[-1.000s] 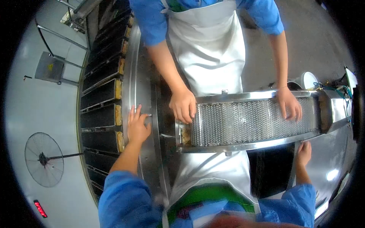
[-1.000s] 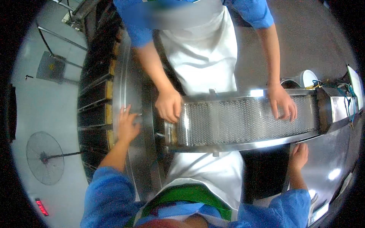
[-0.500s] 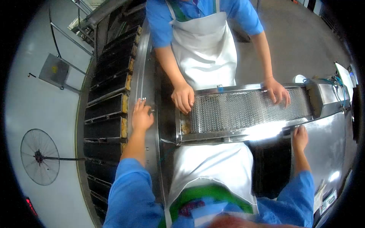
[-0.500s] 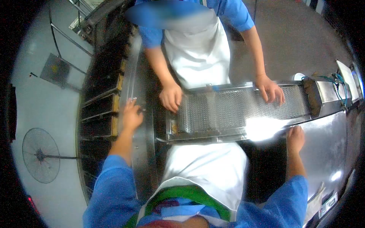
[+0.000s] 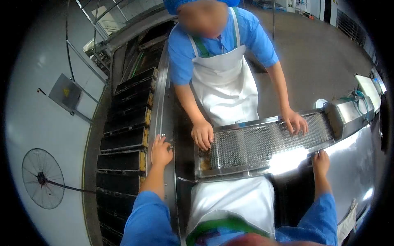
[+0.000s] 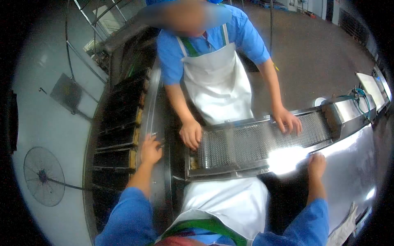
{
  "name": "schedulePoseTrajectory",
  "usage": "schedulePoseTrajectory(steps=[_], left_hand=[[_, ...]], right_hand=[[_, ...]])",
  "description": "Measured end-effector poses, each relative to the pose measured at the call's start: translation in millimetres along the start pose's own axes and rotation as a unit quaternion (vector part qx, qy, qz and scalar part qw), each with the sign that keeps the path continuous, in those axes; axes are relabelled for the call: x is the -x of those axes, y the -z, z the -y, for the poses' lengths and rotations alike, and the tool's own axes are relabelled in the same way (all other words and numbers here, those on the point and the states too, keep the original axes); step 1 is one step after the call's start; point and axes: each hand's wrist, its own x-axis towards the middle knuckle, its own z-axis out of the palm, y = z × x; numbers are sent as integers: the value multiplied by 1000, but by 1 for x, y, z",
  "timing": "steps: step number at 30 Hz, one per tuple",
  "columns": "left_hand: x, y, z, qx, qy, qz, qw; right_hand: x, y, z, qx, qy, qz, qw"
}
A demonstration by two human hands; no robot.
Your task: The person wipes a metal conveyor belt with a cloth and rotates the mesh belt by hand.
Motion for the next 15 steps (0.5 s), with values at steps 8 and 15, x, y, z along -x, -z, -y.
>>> schedulePoseTrajectory(steps=[8,15], left_hand=[[5,-2,1,8,-3,8,1000],[4,1,0,14,9,17,1000]], right_hand=[[6,9,5,8,10,0,1000],[8,9,6,10,5,-9,1000]])
